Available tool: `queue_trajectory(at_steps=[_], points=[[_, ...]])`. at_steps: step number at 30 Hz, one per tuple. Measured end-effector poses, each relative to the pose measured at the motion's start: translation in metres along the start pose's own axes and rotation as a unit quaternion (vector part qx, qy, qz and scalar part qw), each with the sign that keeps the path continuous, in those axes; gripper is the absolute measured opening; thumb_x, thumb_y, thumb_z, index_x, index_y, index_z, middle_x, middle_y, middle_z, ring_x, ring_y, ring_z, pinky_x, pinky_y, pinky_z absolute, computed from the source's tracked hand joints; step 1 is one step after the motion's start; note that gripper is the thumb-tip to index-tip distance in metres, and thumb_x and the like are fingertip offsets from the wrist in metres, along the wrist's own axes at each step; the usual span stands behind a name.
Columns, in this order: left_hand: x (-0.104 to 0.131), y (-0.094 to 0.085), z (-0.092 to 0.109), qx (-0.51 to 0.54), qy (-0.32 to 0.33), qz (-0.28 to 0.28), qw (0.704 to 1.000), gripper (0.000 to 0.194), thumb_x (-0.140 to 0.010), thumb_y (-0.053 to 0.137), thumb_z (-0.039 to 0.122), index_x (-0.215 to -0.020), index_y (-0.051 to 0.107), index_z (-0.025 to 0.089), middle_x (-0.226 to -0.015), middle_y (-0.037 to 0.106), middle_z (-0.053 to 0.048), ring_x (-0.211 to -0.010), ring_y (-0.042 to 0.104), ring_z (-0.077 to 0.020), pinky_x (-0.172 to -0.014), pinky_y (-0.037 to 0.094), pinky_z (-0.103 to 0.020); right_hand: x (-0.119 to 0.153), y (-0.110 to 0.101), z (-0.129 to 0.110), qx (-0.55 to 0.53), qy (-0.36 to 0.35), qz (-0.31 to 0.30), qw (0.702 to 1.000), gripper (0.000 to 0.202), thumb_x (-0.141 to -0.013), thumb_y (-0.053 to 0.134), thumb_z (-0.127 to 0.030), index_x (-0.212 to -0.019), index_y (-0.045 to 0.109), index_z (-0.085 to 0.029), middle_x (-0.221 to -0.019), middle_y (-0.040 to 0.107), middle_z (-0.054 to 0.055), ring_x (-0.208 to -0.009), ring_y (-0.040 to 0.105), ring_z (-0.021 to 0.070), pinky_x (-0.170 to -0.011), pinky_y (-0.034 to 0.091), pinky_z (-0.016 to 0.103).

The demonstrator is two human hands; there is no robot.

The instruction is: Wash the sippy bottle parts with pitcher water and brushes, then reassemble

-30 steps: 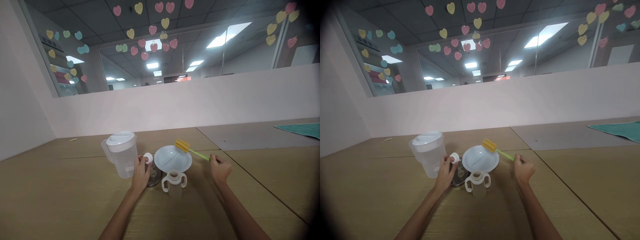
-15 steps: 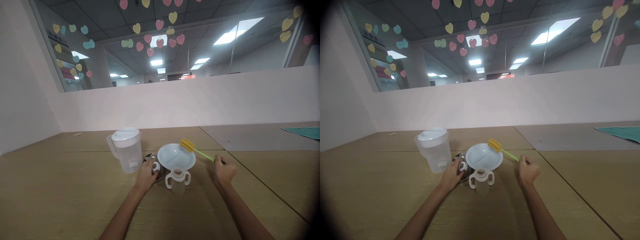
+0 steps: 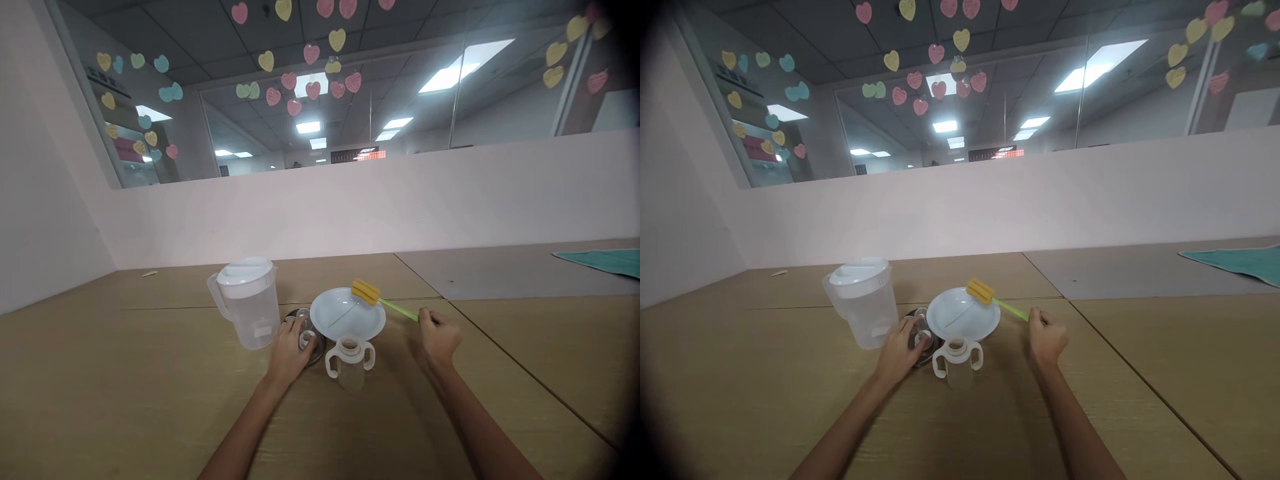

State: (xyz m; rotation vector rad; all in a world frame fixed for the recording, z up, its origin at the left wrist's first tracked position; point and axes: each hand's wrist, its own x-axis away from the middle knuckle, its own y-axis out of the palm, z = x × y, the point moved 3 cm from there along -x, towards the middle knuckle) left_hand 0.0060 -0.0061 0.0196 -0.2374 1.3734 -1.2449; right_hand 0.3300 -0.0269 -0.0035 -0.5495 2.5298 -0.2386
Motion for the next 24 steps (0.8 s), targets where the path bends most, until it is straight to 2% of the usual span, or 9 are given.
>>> queue_trajectory(at_steps=[2, 4, 7, 8, 12, 16, 18, 22, 24], points=[[0.002, -0.008, 0.013, 0.057, 0.03, 0.033, 0.997, 0.034, -0.084, 0.043, 0.038, -0.111, 0.053, 0.02, -0.101, 0.059, -0.009, -0.097, 0.054, -0.0236, -0.084, 0.042, -0.039, 0.0, -0.001, -0.003, -0.012, 0.001, 0.0, 1.0, 0.031, -0.07, 0.043, -0.032, -0.044, 0.044, -0.016, -0.045, 0.031, -0.002, -0.047, 0.028, 0.0089, -0.049, 0.022, 0.024], [0.008, -0.01, 0.03, 0.108, 0.082, 0.041, 0.99, 0.032, -0.083, 0.046, 0.037, -0.109, 0.054, 0.02, -0.101, 0.059, -0.009, -0.098, 0.054, -0.0231, -0.085, 0.042, -0.039, 0.002, -0.002, -0.008, -0.03, 0.004, -0.006, 1.0, 0.031, -0.07, 0.044, -0.032, -0.043, 0.042, -0.016, -0.048, 0.027, -0.002, -0.048, 0.027, 0.0081, -0.049, 0.022, 0.024], [0.02, -0.003, 0.056, 0.148, 0.15, 0.006, 0.978, 0.051, -0.072, 0.061, 0.044, -0.115, 0.05, 0.02, -0.111, 0.056, -0.01, -0.105, 0.05, -0.0251, -0.09, 0.041, -0.041, 0.008, -0.004, -0.02, -0.076, -0.011, -0.027, 0.997, 0.035, -0.071, 0.044, -0.035, -0.042, 0.038, -0.017, -0.053, 0.024, -0.002, -0.048, 0.029, 0.0073, -0.049, 0.023, 0.022], [0.023, 0.002, 0.062, 0.161, 0.147, -0.009, 0.976, 0.059, -0.07, 0.063, 0.045, -0.121, 0.046, 0.02, -0.117, 0.053, -0.011, -0.11, 0.047, -0.0256, -0.093, 0.04, -0.041, 0.011, -0.004, -0.024, -0.094, -0.016, -0.035, 0.995, 0.036, -0.072, 0.045, -0.037, -0.043, 0.037, -0.017, -0.053, 0.024, -0.002, -0.048, 0.03, 0.0074, -0.049, 0.024, 0.022], [0.03, 0.02, 0.073, 0.247, 0.048, -0.034, 0.967, 0.069, -0.071, 0.064, 0.041, -0.129, 0.035, 0.02, -0.124, 0.046, -0.012, -0.111, 0.048, -0.0226, -0.091, 0.043, -0.038, 0.014, 0.003, -0.033, -0.147, 0.006, -0.07, 0.987, 0.04, -0.071, 0.049, -0.044, -0.044, 0.032, -0.019, -0.048, 0.025, -0.004, -0.048, 0.029, 0.0085, -0.048, 0.025, 0.023], [0.031, 0.032, 0.07, 0.319, -0.041, -0.073, 0.944, 0.08, -0.057, 0.075, 0.035, -0.127, 0.04, 0.02, -0.112, 0.055, -0.009, -0.099, 0.054, -0.022, -0.081, 0.048, -0.035, 0.002, 0.021, -0.038, -0.146, -0.009, -0.124, 0.981, 0.044, -0.07, 0.05, -0.051, -0.042, 0.033, -0.02, -0.042, 0.025, -0.005, -0.046, 0.028, 0.0085, -0.046, 0.024, 0.024], [0.03, 0.036, 0.066, 0.347, -0.064, -0.086, 0.932, 0.084, -0.051, 0.079, 0.035, -0.125, 0.043, 0.021, -0.108, 0.057, -0.008, -0.093, 0.055, -0.0211, -0.076, 0.048, -0.033, -0.004, 0.029, -0.04, -0.159, -0.009, -0.154, 0.975, 0.046, -0.068, 0.052, -0.053, -0.042, 0.035, -0.02, -0.039, 0.027, -0.006, -0.043, 0.03, 0.0084, -0.045, 0.025, 0.023], [0.03, 0.039, 0.063, 0.355, -0.062, -0.125, 0.924, 0.065, -0.048, 0.08, 0.038, -0.107, 0.058, 0.019, -0.1, 0.059, -0.006, -0.085, 0.056, -0.0201, -0.073, 0.047, -0.032, -0.004, 0.04, -0.031, -0.229, 0.101, -0.186, 0.95, 0.045, -0.063, 0.06, -0.055, -0.044, 0.039, -0.02, -0.037, 0.03, -0.007, -0.039, 0.032, 0.008, -0.041, 0.027, 0.023], [0.031, 0.038, 0.064, 0.363, -0.063, -0.14, 0.919, 0.06, -0.05, 0.079, 0.039, -0.101, 0.059, 0.017, -0.096, 0.06, -0.006, -0.081, 0.056, -0.0191, -0.07, 0.046, -0.03, 0.0, 0.043, -0.022, -0.268, 0.167, -0.192, 0.929, 0.041, -0.059, 0.066, -0.051, -0.047, 0.042, -0.019, -0.039, 0.03, -0.008, -0.039, 0.032, 0.0073, -0.039, 0.028, 0.023]])
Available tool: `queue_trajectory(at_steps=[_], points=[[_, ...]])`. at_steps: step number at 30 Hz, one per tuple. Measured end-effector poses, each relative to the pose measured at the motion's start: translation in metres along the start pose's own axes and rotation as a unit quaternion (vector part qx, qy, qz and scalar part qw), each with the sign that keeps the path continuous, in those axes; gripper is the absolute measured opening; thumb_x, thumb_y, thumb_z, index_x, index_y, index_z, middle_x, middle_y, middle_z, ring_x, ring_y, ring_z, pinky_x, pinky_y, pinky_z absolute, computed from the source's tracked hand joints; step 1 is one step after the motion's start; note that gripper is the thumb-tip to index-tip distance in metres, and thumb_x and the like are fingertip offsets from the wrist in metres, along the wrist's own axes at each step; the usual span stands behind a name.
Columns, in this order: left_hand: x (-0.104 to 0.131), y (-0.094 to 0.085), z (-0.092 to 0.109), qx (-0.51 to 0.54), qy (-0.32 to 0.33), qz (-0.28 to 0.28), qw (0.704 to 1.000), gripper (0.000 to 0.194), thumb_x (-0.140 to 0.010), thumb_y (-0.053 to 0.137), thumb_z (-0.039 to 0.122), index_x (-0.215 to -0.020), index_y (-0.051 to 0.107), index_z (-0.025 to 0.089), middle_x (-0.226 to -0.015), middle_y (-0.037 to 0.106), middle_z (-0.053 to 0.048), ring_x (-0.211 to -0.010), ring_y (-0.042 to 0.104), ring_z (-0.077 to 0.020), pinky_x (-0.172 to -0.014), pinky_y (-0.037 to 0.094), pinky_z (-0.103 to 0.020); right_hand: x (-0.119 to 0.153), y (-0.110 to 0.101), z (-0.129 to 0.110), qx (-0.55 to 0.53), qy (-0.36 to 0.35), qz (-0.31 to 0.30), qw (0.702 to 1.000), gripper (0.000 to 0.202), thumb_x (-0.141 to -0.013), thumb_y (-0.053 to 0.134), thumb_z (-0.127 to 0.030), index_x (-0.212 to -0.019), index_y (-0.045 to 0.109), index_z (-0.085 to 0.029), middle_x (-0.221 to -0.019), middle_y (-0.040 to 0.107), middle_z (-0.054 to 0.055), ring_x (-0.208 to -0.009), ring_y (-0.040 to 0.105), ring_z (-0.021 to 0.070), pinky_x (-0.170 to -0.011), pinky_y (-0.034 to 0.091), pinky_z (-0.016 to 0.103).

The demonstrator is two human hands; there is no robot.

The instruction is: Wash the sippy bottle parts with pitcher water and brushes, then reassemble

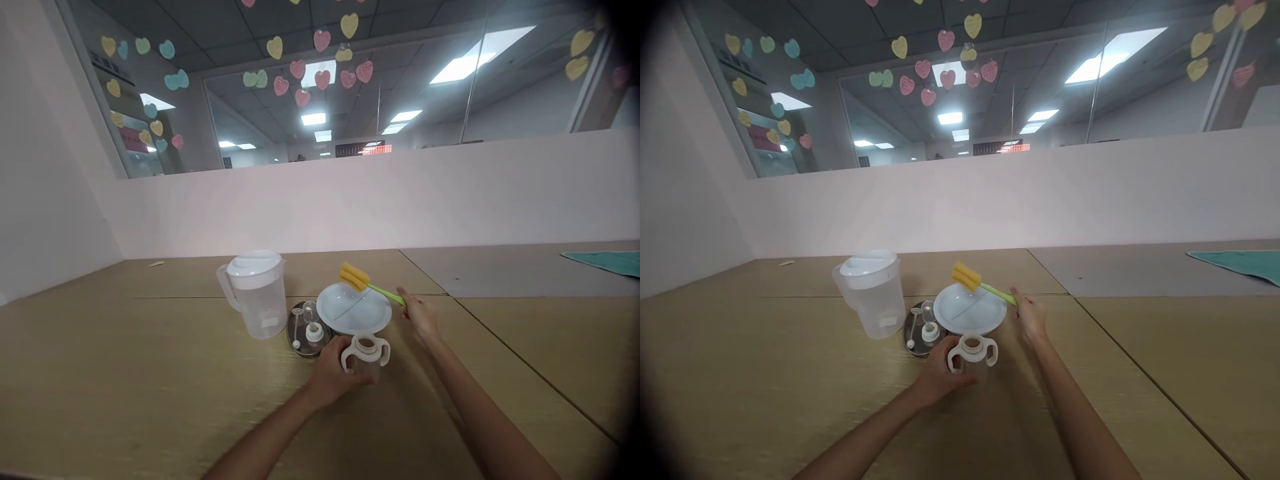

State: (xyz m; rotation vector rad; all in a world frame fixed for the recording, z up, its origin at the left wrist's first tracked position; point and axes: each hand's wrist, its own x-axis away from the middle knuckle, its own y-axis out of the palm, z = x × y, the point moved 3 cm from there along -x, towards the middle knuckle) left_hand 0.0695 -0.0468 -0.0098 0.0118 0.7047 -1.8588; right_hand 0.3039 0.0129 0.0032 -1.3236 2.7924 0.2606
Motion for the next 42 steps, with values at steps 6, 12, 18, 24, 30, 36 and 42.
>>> queue_trajectory(at_steps=[6, 12, 18, 24, 30, 36, 42], points=[[0.008, -0.002, 0.016, 0.041, 0.084, -0.007, 0.996, 0.06, -0.048, 0.08, 0.037, -0.099, 0.055, 0.016, -0.095, 0.063, -0.005, -0.084, 0.058, -0.0194, -0.075, 0.047, -0.03, -0.001, -0.008, 0.014, -0.151, 0.099, -0.069, 0.981, 0.021, -0.06, 0.066, -0.034, -0.068, 0.055, -0.017, -0.046, 0.029, -0.011, -0.038, 0.023, 0.0044, -0.033, 0.026, 0.018], [0.007, -0.03, 0.018, -0.001, 0.14, 0.228, 0.964, 0.052, -0.057, 0.075, 0.038, -0.098, 0.05, 0.017, -0.091, 0.058, -0.005, -0.083, 0.057, -0.0188, -0.073, 0.047, -0.031, 0.012, -0.007, -0.011, -0.199, 0.071, -0.121, 0.97, 0.027, -0.06, 0.071, -0.034, -0.063, 0.049, -0.019, -0.046, 0.027, -0.011, -0.04, 0.022, 0.0045, -0.034, 0.024, 0.018], [0.0, -0.062, 0.021, -0.121, 0.151, 0.348, 0.917, 0.047, -0.065, 0.07, 0.036, -0.105, 0.051, 0.018, -0.097, 0.053, -0.006, -0.093, 0.053, -0.0202, -0.082, 0.044, -0.035, 0.034, 0.012, -0.024, -0.123, -0.008, -0.192, 0.974, 0.039, -0.059, 0.069, -0.044, -0.046, 0.044, -0.017, -0.047, 0.042, -0.005, -0.044, 0.033, 0.0058, -0.04, 0.025, 0.021], [-0.004, -0.079, 0.019, -0.222, 0.147, 0.35, 0.898, 0.045, -0.064, 0.07, 0.031, -0.103, 0.053, 0.017, -0.092, 0.047, -0.005, -0.089, 0.05, -0.0202, -0.078, 0.045, -0.035, 0.034, -0.007, -0.046, 0.032, -0.159, -0.069, 0.984, 0.04, -0.064, 0.059, -0.038, -0.04, 0.035, -0.018, -0.042, 0.029, -0.006, -0.045, 0.029, 0.0066, -0.046, 0.024, 0.022], [-0.004, -0.079, 0.024, -0.294, 0.161, 0.329, 0.883, 0.045, -0.064, 0.069, 0.029, -0.104, 0.053, 0.018, -0.088, 0.046, -0.005, -0.085, 0.047, -0.0208, -0.074, 0.044, -0.035, 0.059, -0.018, -0.085, 0.126, -0.286, -0.03, 0.95, 0.036, -0.068, 0.053, -0.032, -0.043, 0.03, -0.019, -0.049, 0.023, -0.005, -0.048, 0.026, 0.0069, -0.048, 0.025, 0.022], [-0.003, -0.074, 0.024, -0.319, 0.173, 0.343, 0.867, 0.041, -0.068, 0.066, 0.029, -0.106, 0.053, 0.018, -0.087, 0.046, -0.006, -0.084, 0.046, -0.021, -0.072, 0.044, -0.035, 0.068, -0.012, -0.09, 0.152, -0.333, -0.039, 0.93, 0.037, -0.07, 0.052, -0.033, -0.044, 0.03, -0.018, -0.049, 0.023, -0.004, -0.048, 0.027, 0.0065, -0.048, 0.027, 0.021], [-0.004, -0.059, 0.024, -0.423, 0.291, 0.262, 0.817, 0.038, -0.074, 0.058, 0.019, -0.112, 0.056, 0.025, -0.093, 0.051, -0.008, -0.092, 0.047, -0.0228, -0.083, 0.041, -0.039, 0.082, 0.013, -0.079, 0.151, -0.371, -0.112, 0.91, 0.039, -0.074, 0.049, -0.037, -0.042, 0.036, -0.017, -0.046, 0.033, -0.004, -0.047, 0.034, 0.0068, -0.051, 0.032, 0.019]])
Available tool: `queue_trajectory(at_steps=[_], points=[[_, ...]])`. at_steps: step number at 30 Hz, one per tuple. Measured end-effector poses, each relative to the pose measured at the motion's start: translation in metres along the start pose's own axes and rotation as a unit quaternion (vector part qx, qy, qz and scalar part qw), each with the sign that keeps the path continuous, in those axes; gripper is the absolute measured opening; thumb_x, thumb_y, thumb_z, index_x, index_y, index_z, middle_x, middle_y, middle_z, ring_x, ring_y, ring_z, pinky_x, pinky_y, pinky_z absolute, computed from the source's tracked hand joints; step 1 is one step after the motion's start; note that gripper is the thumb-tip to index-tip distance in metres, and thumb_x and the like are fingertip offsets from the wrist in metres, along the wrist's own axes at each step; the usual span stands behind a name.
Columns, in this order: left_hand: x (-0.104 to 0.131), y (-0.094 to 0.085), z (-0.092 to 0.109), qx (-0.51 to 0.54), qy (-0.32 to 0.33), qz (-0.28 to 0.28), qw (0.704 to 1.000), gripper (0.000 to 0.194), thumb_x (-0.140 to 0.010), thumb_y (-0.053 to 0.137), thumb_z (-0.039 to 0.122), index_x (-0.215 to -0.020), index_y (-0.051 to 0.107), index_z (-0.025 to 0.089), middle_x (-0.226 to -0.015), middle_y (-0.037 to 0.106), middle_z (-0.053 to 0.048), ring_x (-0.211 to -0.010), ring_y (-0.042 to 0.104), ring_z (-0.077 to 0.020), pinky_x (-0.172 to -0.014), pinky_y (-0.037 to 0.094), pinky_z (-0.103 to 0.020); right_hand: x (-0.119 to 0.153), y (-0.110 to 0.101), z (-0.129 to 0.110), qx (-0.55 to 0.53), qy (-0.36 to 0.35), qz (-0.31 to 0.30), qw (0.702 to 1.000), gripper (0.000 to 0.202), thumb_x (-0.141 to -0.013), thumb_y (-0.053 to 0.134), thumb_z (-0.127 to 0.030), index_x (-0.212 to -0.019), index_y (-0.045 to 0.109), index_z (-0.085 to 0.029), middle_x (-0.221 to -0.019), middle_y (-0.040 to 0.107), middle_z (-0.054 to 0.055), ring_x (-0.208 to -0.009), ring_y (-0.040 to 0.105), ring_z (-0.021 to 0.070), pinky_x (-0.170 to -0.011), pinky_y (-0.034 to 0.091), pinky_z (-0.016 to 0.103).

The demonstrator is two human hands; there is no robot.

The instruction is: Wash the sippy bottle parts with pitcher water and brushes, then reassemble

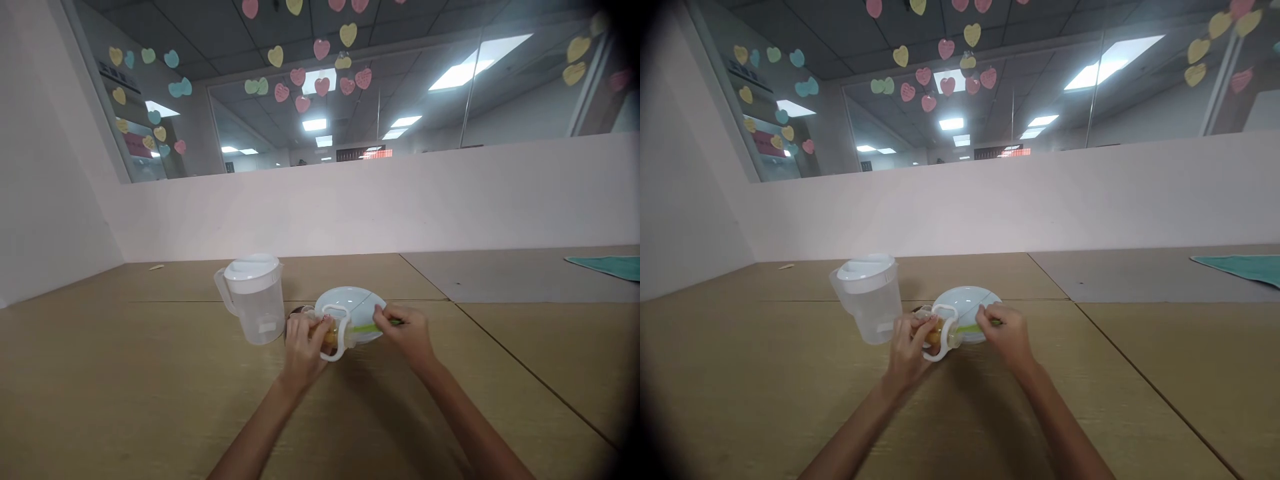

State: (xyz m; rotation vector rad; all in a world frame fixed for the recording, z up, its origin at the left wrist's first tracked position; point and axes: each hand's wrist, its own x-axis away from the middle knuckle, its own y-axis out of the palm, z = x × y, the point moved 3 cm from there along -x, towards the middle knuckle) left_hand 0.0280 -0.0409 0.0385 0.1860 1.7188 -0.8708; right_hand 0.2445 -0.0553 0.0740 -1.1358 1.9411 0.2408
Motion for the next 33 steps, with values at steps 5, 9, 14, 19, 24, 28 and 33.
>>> queue_trajectory(at_steps=[5, 9, 14, 19, 24, 28, 33], points=[[-0.009, -0.011, -0.025, -0.092, -0.038, -0.01, 0.995, 0.04, -0.076, 0.055, 0.018, -0.115, 0.056, 0.024, -0.095, 0.052, -0.011, -0.091, 0.047, -0.0254, -0.08, 0.04, -0.04, -0.013, -0.024, 0.039, -0.032, 0.105, 0.014, 0.994, 0.037, -0.068, 0.054, -0.037, -0.043, 0.037, -0.018, -0.046, 0.033, -0.004, -0.047, 0.035, 0.008, -0.049, 0.03, 0.021], [-0.012, -0.011, -0.049, -0.136, -0.077, -0.002, 0.988, 0.036, -0.077, 0.053, 0.019, -0.113, 0.058, 0.022, -0.097, 0.053, -0.013, -0.092, 0.048, -0.0263, -0.081, 0.039, -0.041, -0.01, -0.06, 0.112, 0.036, 0.28, 0.156, 0.947, 0.028, -0.064, 0.054, -0.037, -0.046, 0.044, -0.018, -0.042, 0.036, -0.004, -0.044, 0.036, 0.0103, -0.046, 0.029, 0.024], [-0.012, 0.004, -0.04, -0.082, -0.035, -0.044, 0.995, 0.044, -0.074, 0.053, 0.009, -0.114, 0.057, 0.026, -0.099, 0.055, -0.01, -0.093, 0.049, -0.0246, -0.09, 0.037, -0.042, 0.016, -0.058, 0.154, 0.199, 0.375, 0.155, 0.892, 0.033, -0.07, 0.046, -0.042, -0.05, 0.052, -0.017, -0.046, 0.048, 0.003, -0.047, 0.045, 0.0166, -0.047, 0.029, 0.027], [-0.007, 0.0, -0.026, 0.089, -0.22, 0.016, 0.971, 0.042, -0.071, 0.064, 0.029, -0.111, 0.052, 0.02, -0.099, 0.053, -0.008, -0.094, 0.051, -0.0238, -0.081, 0.043, -0.038, 0.021, -0.028, 0.141, 0.279, 0.258, 0.019, 0.925, 0.043, -0.081, 0.034, -0.048, -0.063, 0.057, -0.017, -0.061, 0.058, 0.007, -0.052, 0.045, 0.0155, -0.05, 0.026, 0.026], [0.004, 0.001, 0.002, 0.249, -0.203, -0.011, 0.947, 0.046, -0.067, 0.067, 0.043, -0.103, 0.053, 0.018, -0.092, 0.058, -0.006, -0.086, 0.056, -0.0202, -0.075, 0.046, -0.032, 0.023, -0.001, 0.134, 0.283, 0.199, -0.151, 0.926, 0.041, -0.085, 0.031, -0.046, -0.069, 0.057, -0.019, -0.065, 0.06, 0.005, -0.056, 0.048, 0.014, -0.052, 0.024, 0.024], [0.013, 0.006, 0.033, 0.294, -0.004, -0.128, 0.947, 0.062, -0.058, 0.07, 0.052, -0.108, 0.053, 0.019, -0.097, 0.062, -0.008, -0.089, 0.058, -0.0227, -0.08, 0.046, -0.035, 0.026, 0.008, 0.134, 0.296, 0.157, -0.263, 0.905, 0.035, -0.084, 0.037, -0.043, -0.068, 0.056, -0.019, -0.066, 0.06, 0.003, -0.058, 0.049, 0.0134, -0.052, 0.022, 0.023], [0.018, 0.015, 0.047, 0.326, -0.021, -0.244, 0.913, 0.065, -0.06, 0.069, 0.052, -0.115, 0.05, 0.021, -0.106, 0.061, -0.008, -0.096, 0.057, -0.0223, -0.085, 0.046, -0.034, 0.023, 0.006, 0.136, 0.299, 0.166, -0.31, 0.887, 0.034, -0.084, 0.039, -0.04, -0.065, 0.057, -0.017, -0.07, 0.062, 0.006, -0.061, 0.053, 0.0136, -0.052, 0.023, 0.023]])
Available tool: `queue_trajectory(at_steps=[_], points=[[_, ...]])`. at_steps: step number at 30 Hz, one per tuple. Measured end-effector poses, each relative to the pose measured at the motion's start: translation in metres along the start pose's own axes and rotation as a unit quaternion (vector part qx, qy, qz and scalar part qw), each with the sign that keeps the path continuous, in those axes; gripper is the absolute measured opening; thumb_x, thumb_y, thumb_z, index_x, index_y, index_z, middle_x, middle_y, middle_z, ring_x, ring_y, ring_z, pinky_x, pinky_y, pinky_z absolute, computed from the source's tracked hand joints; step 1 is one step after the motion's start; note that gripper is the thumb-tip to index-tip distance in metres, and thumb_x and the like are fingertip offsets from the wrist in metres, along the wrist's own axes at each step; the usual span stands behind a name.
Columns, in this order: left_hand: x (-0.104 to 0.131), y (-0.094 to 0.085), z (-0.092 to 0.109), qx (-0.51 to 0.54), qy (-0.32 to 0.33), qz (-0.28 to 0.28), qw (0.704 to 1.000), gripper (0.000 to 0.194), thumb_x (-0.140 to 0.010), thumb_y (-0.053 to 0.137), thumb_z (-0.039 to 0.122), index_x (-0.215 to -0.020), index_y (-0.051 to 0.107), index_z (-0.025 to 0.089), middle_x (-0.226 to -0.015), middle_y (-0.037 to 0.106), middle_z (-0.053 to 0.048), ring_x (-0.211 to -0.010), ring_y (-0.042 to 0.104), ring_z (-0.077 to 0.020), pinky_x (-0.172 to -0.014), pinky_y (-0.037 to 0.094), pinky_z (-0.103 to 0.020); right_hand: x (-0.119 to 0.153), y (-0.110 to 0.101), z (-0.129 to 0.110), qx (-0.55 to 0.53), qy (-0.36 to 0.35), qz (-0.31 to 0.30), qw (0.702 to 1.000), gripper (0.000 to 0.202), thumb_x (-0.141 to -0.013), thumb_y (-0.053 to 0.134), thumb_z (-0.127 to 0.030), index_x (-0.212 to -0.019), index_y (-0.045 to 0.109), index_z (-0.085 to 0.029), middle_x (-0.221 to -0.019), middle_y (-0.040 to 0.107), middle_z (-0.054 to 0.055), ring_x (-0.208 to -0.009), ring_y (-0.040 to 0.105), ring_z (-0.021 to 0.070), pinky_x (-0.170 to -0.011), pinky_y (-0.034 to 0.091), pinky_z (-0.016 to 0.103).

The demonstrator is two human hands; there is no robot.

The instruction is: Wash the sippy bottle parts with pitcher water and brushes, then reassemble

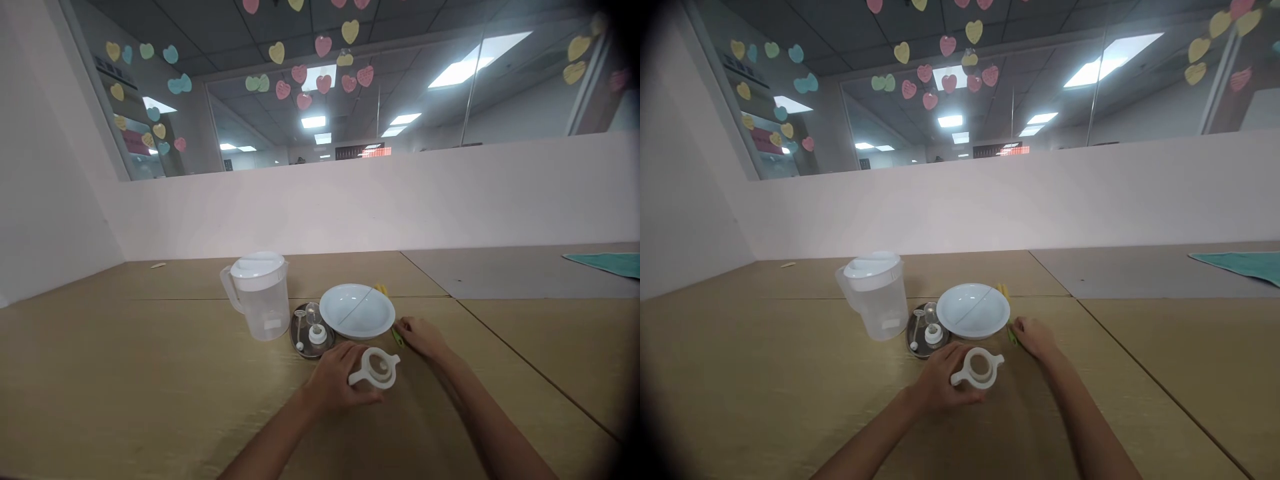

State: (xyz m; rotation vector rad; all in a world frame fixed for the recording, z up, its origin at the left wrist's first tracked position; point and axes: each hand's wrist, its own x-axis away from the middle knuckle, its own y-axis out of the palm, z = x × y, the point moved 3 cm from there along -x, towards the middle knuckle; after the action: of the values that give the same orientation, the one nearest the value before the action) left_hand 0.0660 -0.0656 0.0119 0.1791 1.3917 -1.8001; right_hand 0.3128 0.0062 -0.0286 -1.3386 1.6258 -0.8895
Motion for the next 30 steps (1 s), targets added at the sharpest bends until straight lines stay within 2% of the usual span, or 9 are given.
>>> queue_trajectory(at_steps=[2, 5, 9, 14, 16, 20, 23, 26, 30], points=[[-0.001, 0.001, -0.002, 0.021, -0.045, -0.022, 0.999, 0.066, -0.062, 0.068, 0.051, -0.118, 0.047, 0.022, -0.11, 0.06, -0.007, -0.1, 0.056, -0.0224, -0.087, 0.045, -0.034, 0.001, -0.006, -0.001, 0.012, 0.027, 0.016, 0.999, 0.035, -0.085, 0.037, -0.038, -0.067, 0.058, -0.017, -0.07, 0.062, 0.007, -0.061, 0.053, 0.0145, -0.052, 0.024, 0.024], [0.0, 0.002, -0.007, 0.048, -0.104, -0.046, 0.992, 0.07, -0.064, 0.066, 0.05, -0.123, 0.039, 0.023, -0.112, 0.059, -0.007, -0.101, 0.056, -0.0224, -0.085, 0.045, -0.034, 0.005, -0.02, -0.015, 0.044, 0.043, 0.11, 0.992, 0.031, -0.085, 0.035, -0.032, -0.076, 0.06, -0.017, -0.076, 0.064, 0.008, -0.065, 0.055, 0.0162, -0.054, 0.027, 0.025], [0.002, -0.003, -0.016, 0.026, -0.093, -0.011, 0.995, 0.077, -0.065, 0.066, 0.052, -0.128, 0.034, 0.019, -0.114, 0.056, -0.01, -0.103, 0.053, -0.0239, -0.087, 0.043, -0.036, 0.013, -0.024, -0.053, 0.059, -0.071, 0.196, 0.976, 0.033, -0.086, 0.034, -0.035, -0.086, 0.063, -0.019, -0.092, 0.063, 0.007, -0.081, 0.055, 0.0181, -0.066, 0.034, 0.027], [0.007, -0.032, -0.044, -0.041, -0.11, 0.146, 0.982, 0.036, -0.085, 0.045, 0.039, -0.114, 0.046, 0.017, -0.099, 0.057, -0.007, -0.093, 0.053, -0.0181, -0.084, 0.042, -0.033, 0.013, -0.009, -0.069, 0.061, -0.152, 0.139, 0.977, 0.041, -0.084, 0.035, -0.037, -0.065, 0.067, -0.02, -0.092, 0.063, 0.006, -0.081, 0.054, 0.019, -0.078, 0.036, 0.031], [0.009, -0.042, -0.059, -0.084, -0.142, 0.168, 0.972, 0.026, -0.089, 0.037, 0.034, -0.101, 0.053, 0.017, -0.092, 0.058, -0.007, -0.089, 0.053, -0.0174, -0.081, 0.042, -0.031, 0.013, -0.006, -0.066, 0.048, -0.161, 0.137, 0.976, 0.041, -0.083, 0.035, -0.036, -0.064, 0.067, -0.02, -0.089, 0.063, 0.006, -0.079, 0.053, 0.0191, -0.077, 0.036, 0.032], [0.014, -0.045, -0.089, -0.179, -0.24, 0.136, 0.944, 0.024, -0.089, 0.032, 0.021, -0.091, 0.056, 0.017, -0.092, 0.058, -0.006, -0.084, 0.055, -0.0163, -0.075, 0.042, -0.028, 0.018, -0.007, -0.063, 0.038, -0.163, 0.104, 0.981, 0.041, -0.083, 0.034, -0.036, -0.06, 0.064, -0.019, -0.081, 0.063, 0.005, -0.077, 0.052, 0.0192, -0.077, 0.035, 0.031], [0.017, -0.04, -0.102, -0.215, -0.296, 0.093, 0.926, 0.025, -0.084, 0.035, 0.01, -0.096, 0.056, 0.017, -0.098, 0.057, -0.006, -0.085, 0.055, -0.0148, -0.075, 0.042, -0.026, 0.019, -0.016, -0.069, 0.067, -0.108, 0.075, 0.989, 0.036, -0.079, 0.04, -0.037, -0.06, 0.065, -0.02, -0.078, 0.064, 0.007, -0.083, 0.053, 0.0227, -0.077, 0.035, 0.033], [0.016, -0.038, -0.103, -0.253, -0.297, 0.055, 0.919, 0.026, -0.08, 0.037, 0.007, -0.093, 0.058, 0.016, -0.098, 0.057, -0.007, -0.093, 0.052, -0.0166, -0.082, 0.04, -0.028, 0.008, -0.025, -0.08, 0.092, -0.028, 0.068, 0.993, 0.025, -0.075, 0.046, -0.034, -0.069, 0.067, -0.021, -0.079, 0.065, 0.007, -0.087, 0.055, 0.0247, -0.074, 0.035, 0.033], [0.013, -0.04, -0.099, -0.328, -0.299, 0.035, 0.896, 0.023, -0.081, 0.041, 0.014, -0.095, 0.059, 0.015, -0.095, 0.059, -0.009, -0.097, 0.049, -0.0227, -0.085, 0.037, -0.037, -0.021, -0.016, -0.096, 0.03, -0.054, -0.023, 0.998, 0.027, -0.075, 0.048, -0.033, -0.092, 0.066, -0.022, -0.091, 0.066, 0.005, -0.085, 0.059, 0.0198, -0.072, 0.037, 0.028]])
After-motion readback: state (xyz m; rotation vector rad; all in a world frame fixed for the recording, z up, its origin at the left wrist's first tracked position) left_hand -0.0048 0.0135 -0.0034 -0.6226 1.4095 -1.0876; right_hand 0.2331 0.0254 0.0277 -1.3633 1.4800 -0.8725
